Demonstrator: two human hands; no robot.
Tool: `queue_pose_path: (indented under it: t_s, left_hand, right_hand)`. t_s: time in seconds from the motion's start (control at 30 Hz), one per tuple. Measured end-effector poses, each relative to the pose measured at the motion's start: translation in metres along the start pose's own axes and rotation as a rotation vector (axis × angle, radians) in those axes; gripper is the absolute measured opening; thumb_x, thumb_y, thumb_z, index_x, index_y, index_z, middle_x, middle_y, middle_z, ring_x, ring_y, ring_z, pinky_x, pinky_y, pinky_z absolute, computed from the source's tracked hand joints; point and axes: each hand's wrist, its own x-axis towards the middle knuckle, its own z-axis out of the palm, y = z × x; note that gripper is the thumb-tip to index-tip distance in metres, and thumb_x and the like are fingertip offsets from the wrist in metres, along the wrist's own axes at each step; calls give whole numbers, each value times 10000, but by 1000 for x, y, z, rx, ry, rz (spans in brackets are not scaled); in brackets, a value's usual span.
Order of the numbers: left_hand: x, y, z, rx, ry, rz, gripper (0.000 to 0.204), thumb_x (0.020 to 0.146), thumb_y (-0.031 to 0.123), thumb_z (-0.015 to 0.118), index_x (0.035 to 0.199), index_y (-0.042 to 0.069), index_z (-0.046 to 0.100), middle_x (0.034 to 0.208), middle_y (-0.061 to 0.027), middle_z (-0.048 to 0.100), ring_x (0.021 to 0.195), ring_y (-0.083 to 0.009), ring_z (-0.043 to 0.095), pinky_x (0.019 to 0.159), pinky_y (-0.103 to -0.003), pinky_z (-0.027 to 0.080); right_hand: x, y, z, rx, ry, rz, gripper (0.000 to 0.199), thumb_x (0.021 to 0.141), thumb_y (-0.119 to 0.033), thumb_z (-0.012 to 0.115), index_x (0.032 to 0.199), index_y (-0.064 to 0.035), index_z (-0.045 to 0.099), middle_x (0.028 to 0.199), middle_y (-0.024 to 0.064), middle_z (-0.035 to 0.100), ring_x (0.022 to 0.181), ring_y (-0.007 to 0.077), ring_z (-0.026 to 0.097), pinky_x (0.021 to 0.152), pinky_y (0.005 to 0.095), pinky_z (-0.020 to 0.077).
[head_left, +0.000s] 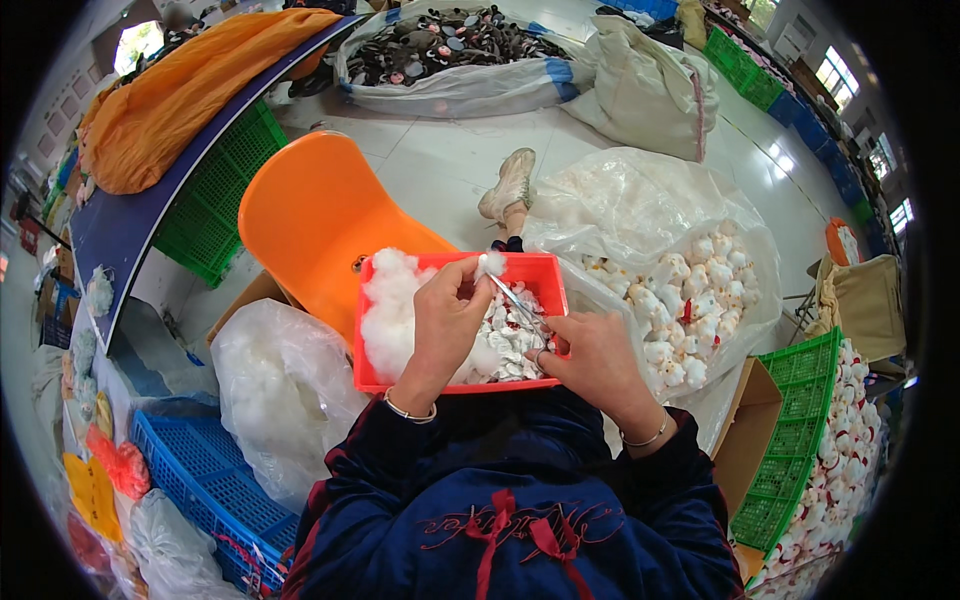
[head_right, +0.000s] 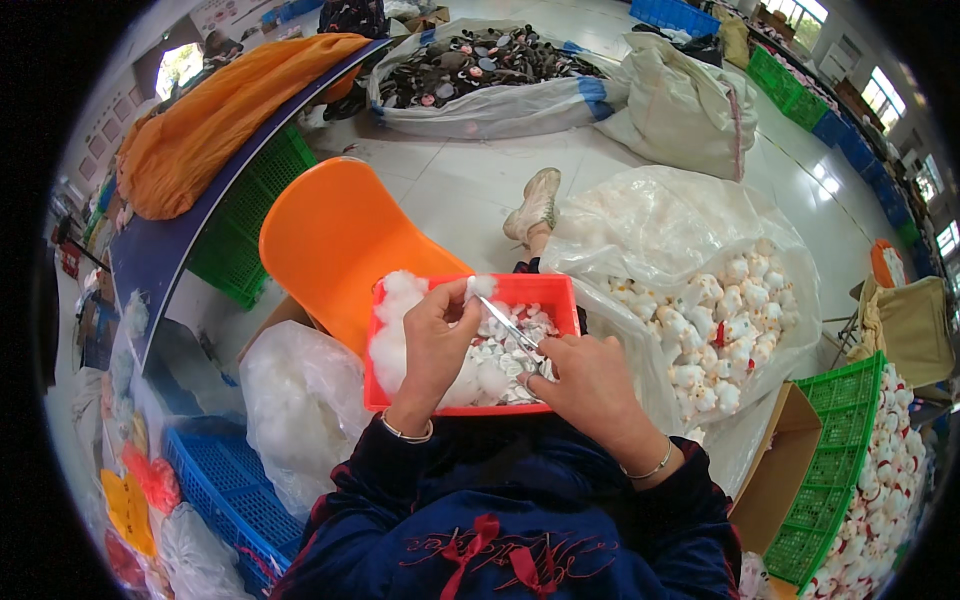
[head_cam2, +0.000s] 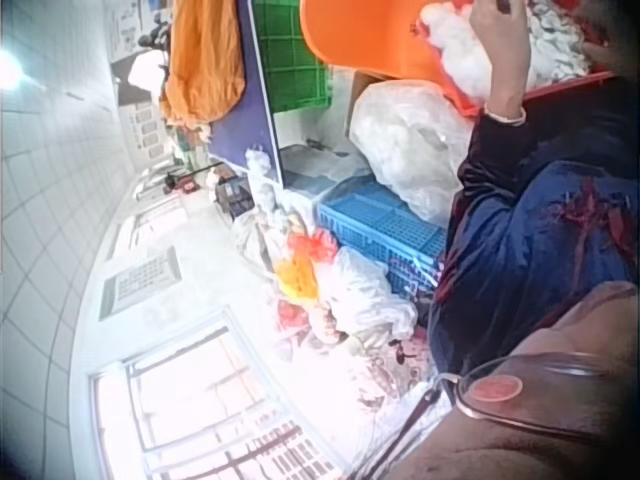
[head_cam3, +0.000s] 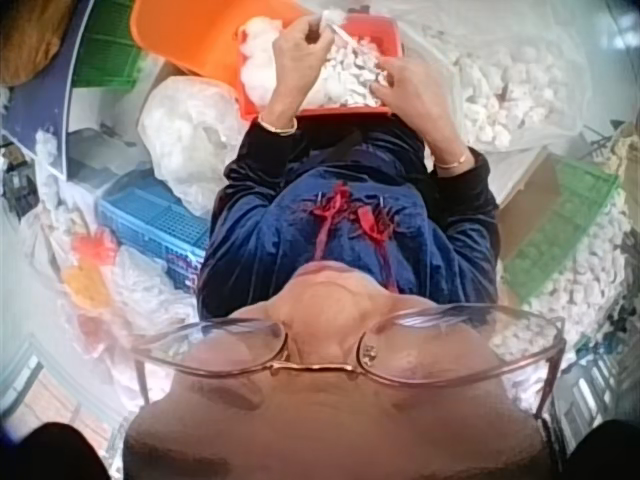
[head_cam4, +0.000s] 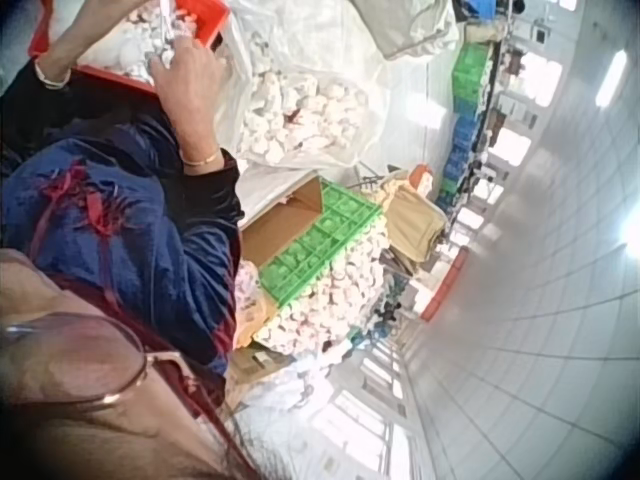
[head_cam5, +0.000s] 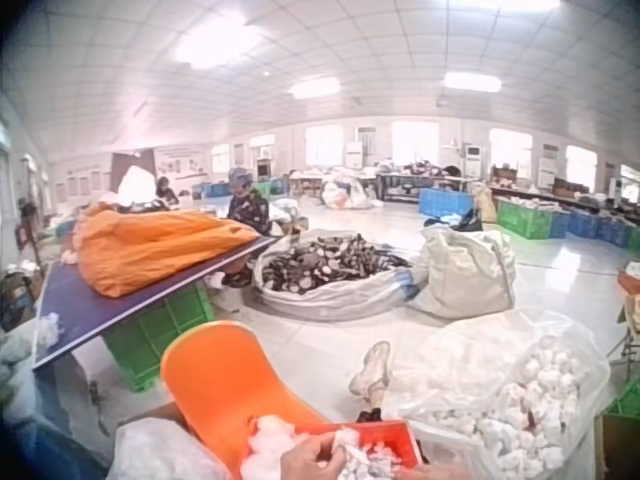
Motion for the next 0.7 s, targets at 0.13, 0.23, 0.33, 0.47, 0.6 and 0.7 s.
queue_pose_path:
  t_s: [0.13,0.23,0.33,0.47,0.6,0.7]
  left_hand:
    - [-2,1,2,-48,-7,-11,202,944,17,673,1137,-36,695,872,-37,722,736,-71,654,667,-240,543]
    - [-9,-5,10,-205,-24,-94,208,960,20,658,1160,-28,690,877,-25,720,752,-62,651,676,-229,535]
    - [-11,-7,13,-287,-69,-170,211,990,41,635,1185,-20,687,914,-23,716,791,-61,660,714,-210,531]
    - [-4,4,5,-401,-117,-239,197,992,70,633,1159,-14,698,871,-12,716,751,-59,649,685,-216,523]
    - [0,4,3,-362,-103,-271,194,984,86,638,1128,-14,722,889,-40,727,761,-78,668,691,-230,542]
    - [1,-5,0,-439,-45,-255,170,981,84,639,1083,-16,732,880,-37,727,748,-73,662,678,-222,539]
  right_hand:
    - [0,-2,-2,92,6,-19,312,812,-361,768,876,-61,708,737,138,669,745,352,670,671,465,474]
    - [4,-8,-1,143,-11,-13,305,811,-337,770,833,-43,692,710,158,656,682,363,660,613,467,494]
    - [6,-15,4,235,29,11,299,811,-316,769,806,-32,678,698,169,642,656,373,648,592,461,500]
    - [5,-4,9,151,91,-14,284,816,-329,773,870,-63,691,740,124,659,727,332,655,664,455,469]
    - [0,0,11,15,105,-28,319,808,-351,783,975,-96,690,859,87,673,882,296,642,789,432,424]
    - [-6,4,4,-62,16,-16,376,793,-364,793,1033,-94,687,945,93,671,968,304,623,843,434,408]
